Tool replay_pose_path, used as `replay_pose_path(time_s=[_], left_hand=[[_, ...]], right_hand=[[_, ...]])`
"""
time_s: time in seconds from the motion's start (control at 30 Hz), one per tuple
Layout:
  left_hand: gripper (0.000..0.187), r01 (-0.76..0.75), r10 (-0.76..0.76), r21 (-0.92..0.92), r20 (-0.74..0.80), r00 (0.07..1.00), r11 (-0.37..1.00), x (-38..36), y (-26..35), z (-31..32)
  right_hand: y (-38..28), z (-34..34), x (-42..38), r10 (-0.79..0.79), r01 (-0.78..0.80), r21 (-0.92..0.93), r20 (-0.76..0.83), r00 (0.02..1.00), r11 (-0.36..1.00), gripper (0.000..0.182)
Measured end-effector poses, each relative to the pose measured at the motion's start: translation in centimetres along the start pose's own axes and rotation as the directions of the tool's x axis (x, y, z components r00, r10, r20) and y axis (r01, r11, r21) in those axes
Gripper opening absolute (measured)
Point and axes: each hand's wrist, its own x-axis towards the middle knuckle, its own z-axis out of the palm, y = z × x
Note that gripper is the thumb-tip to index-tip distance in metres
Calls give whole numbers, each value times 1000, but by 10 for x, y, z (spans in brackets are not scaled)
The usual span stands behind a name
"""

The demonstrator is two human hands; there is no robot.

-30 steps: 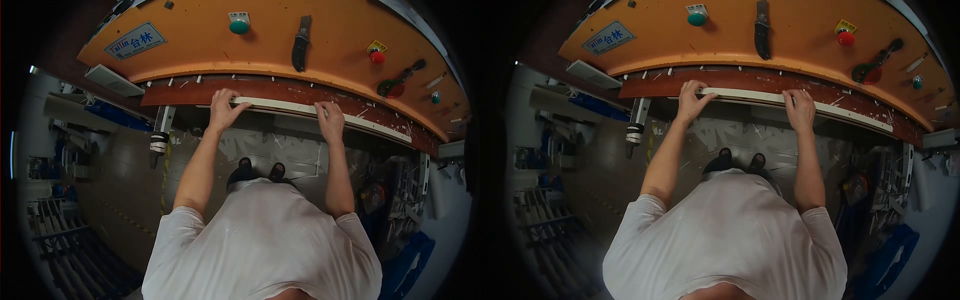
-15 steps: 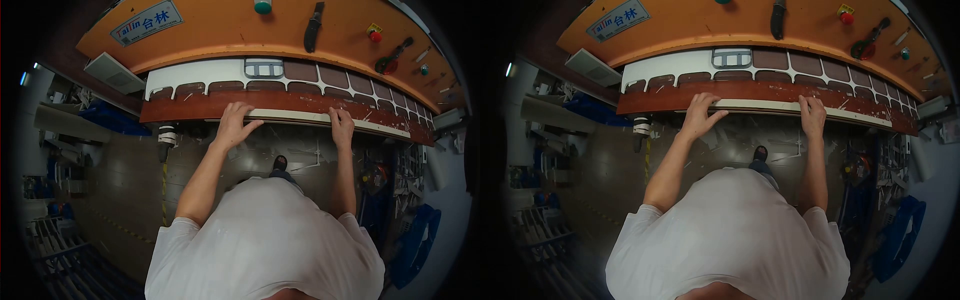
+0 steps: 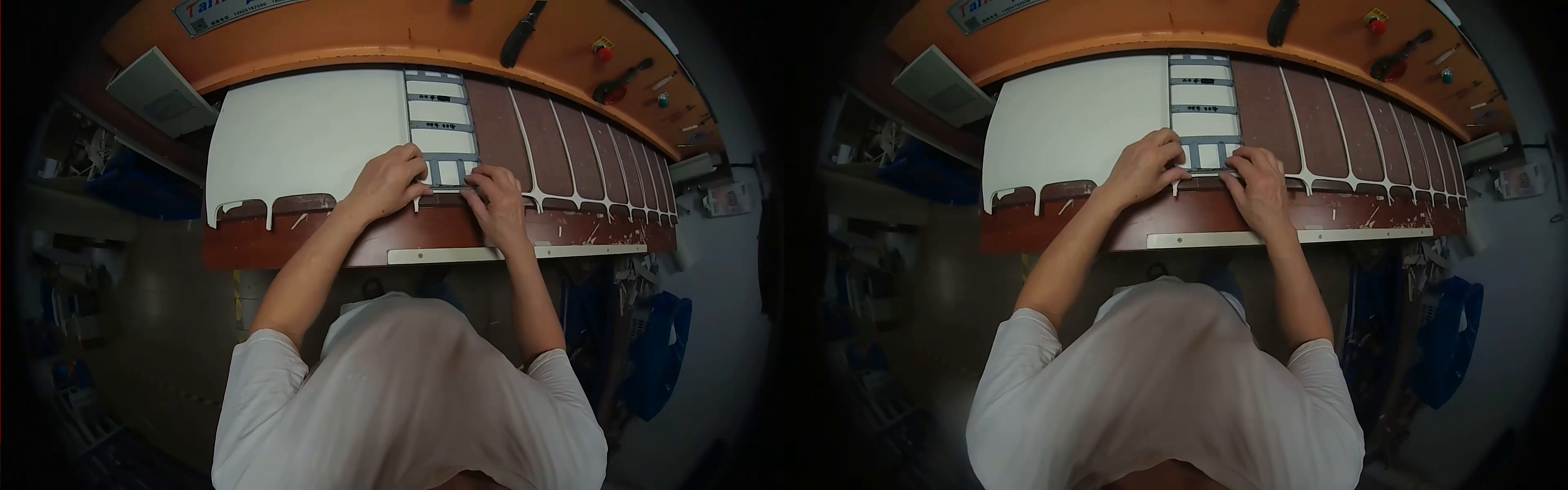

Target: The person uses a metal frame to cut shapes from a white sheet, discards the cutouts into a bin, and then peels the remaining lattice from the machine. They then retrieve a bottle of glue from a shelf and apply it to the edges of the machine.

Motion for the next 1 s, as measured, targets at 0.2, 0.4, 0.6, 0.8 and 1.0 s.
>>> replay_pose_path(time_s=[0.2,0.4,0.6,0.8,1.0], left_hand=[[26,-141,146,-78,56,988,987,11,-13,-4],[28,-138,150,-147,74,986,979,19,-15,-12],[25,22,26,-300,158,987,954,23,-17,-25],[24,172,-283,-367,-274,919,914,50,-33,-36],[28,256,-468,-463,-431,771,849,36,-54,-14]], right_hand=[[14,-2,18,-11,11,2,123,992,1000,25],[25,-10,33,-87,71,105,155,984,992,26],[30,-13,43,-101,66,131,283,954,989,25],[7,13,107,14,-41,228,117,993,973,32],[-22,91,128,8,-3,-53,83,997,999,47]])
